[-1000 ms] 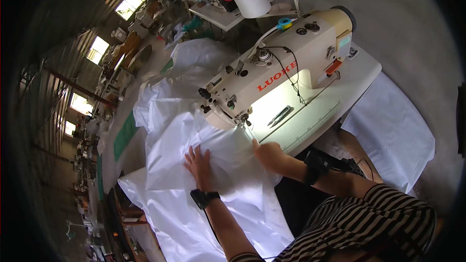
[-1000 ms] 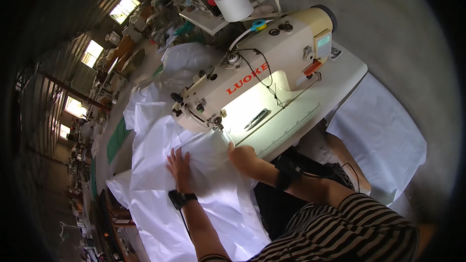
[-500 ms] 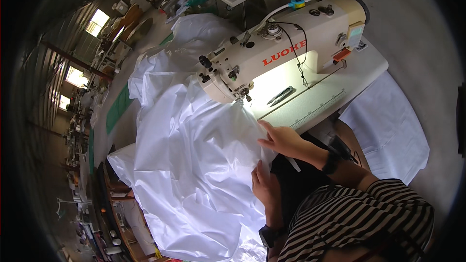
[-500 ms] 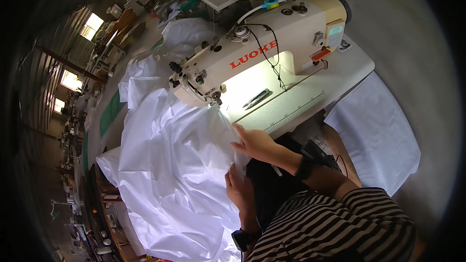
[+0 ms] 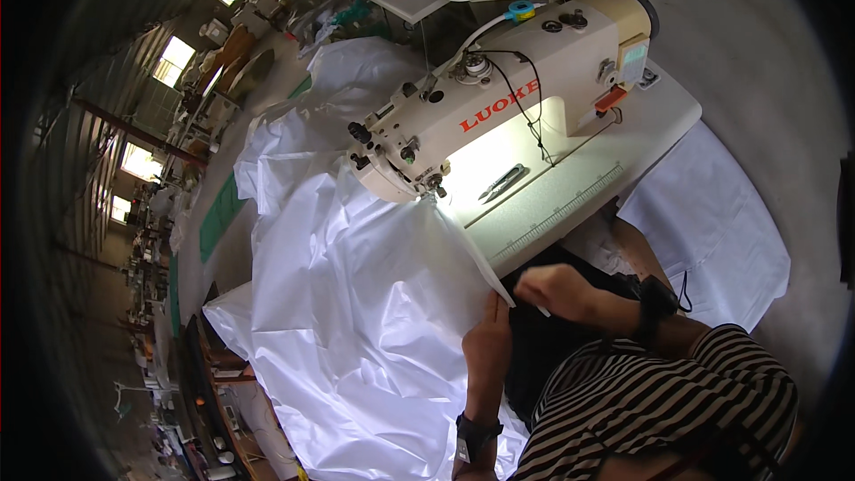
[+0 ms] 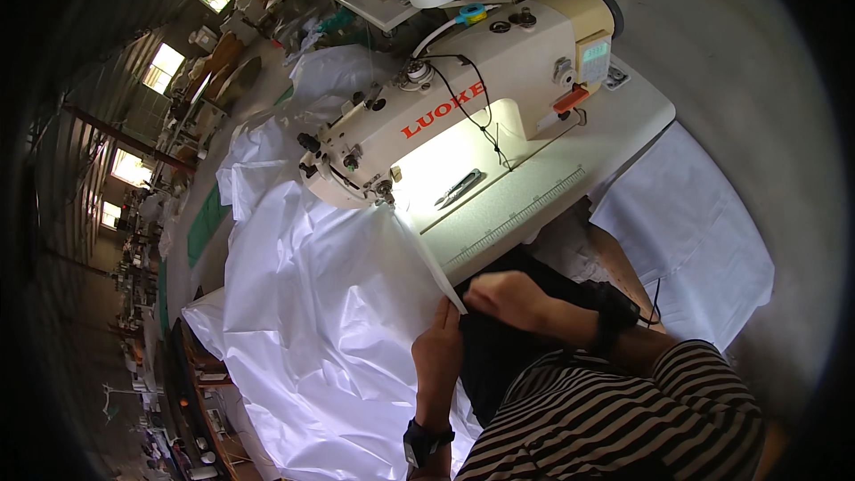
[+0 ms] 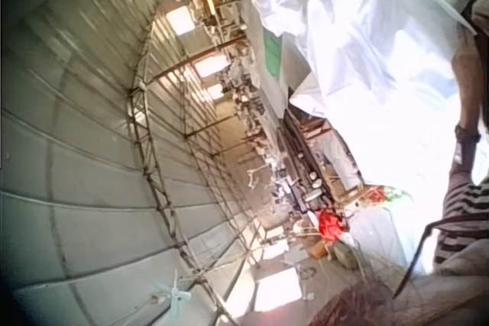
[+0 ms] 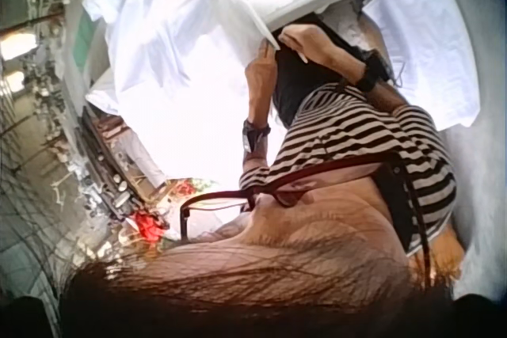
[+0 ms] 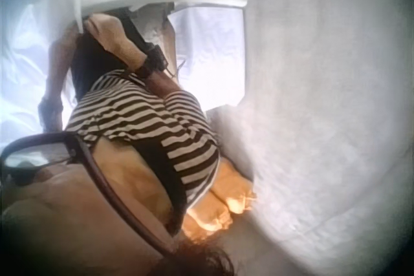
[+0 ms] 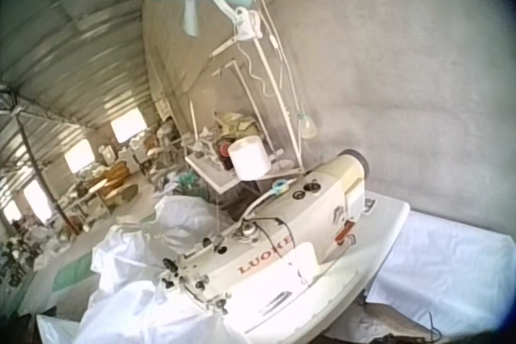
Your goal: Operating a sewing machine to sew white fabric.
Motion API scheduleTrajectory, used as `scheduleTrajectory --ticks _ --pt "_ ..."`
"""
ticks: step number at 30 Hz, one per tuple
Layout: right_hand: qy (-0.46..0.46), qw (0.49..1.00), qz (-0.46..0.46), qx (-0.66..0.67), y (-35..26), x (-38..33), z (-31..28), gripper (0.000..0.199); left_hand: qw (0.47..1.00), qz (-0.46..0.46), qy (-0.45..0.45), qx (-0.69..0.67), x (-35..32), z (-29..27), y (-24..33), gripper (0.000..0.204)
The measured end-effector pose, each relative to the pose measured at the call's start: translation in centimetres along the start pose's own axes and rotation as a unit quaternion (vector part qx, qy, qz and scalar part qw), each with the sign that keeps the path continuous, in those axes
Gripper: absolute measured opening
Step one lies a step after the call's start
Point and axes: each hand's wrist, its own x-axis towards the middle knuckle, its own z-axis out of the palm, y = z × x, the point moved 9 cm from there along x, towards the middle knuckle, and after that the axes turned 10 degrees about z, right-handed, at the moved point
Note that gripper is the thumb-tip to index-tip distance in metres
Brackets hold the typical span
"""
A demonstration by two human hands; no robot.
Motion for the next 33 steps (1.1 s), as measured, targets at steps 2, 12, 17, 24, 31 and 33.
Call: scheduleTrajectory --ticks 2,12,17,24,31,33 --pt "0.027 0.996 0.063 0.06 0.5 2.8 -0.7 0.026 1.0 -0.009 -0.014 0.008 0.0 0.2 0.1 0.037" --pt "-0.024 0.993 0.083 -0.076 -0.8 6.1 4.0 0.049 0.986 0.079 -0.058 0.132 0.6 -0.7 1.1 0.039" --pt "-0.019 0.982 0.031 -0.184 -0.5 5.7 6.3 0.054 0.988 0.053 -0.081 0.124 0.0 -0.2 0.1 0.04" --pt "0.023 0.922 0.035 -0.384 -0.5 5.7 7.3 0.058 0.975 -0.06 0.159 0.145 0.7 -6.5 -8.1 0.05" --pt "0.01 0.928 0.018 -0.373 -1.4 5.6 6.8 0.058 0.974 0.035 0.223 0.037 4.2 -4.9 -9.5 0.037" --pt "0.066 0.959 -0.01 -0.274 -1.3 5.9 5.5 0.053 0.982 0.006 0.181 0.055 7.1 -2.7 -10.2 0.035"
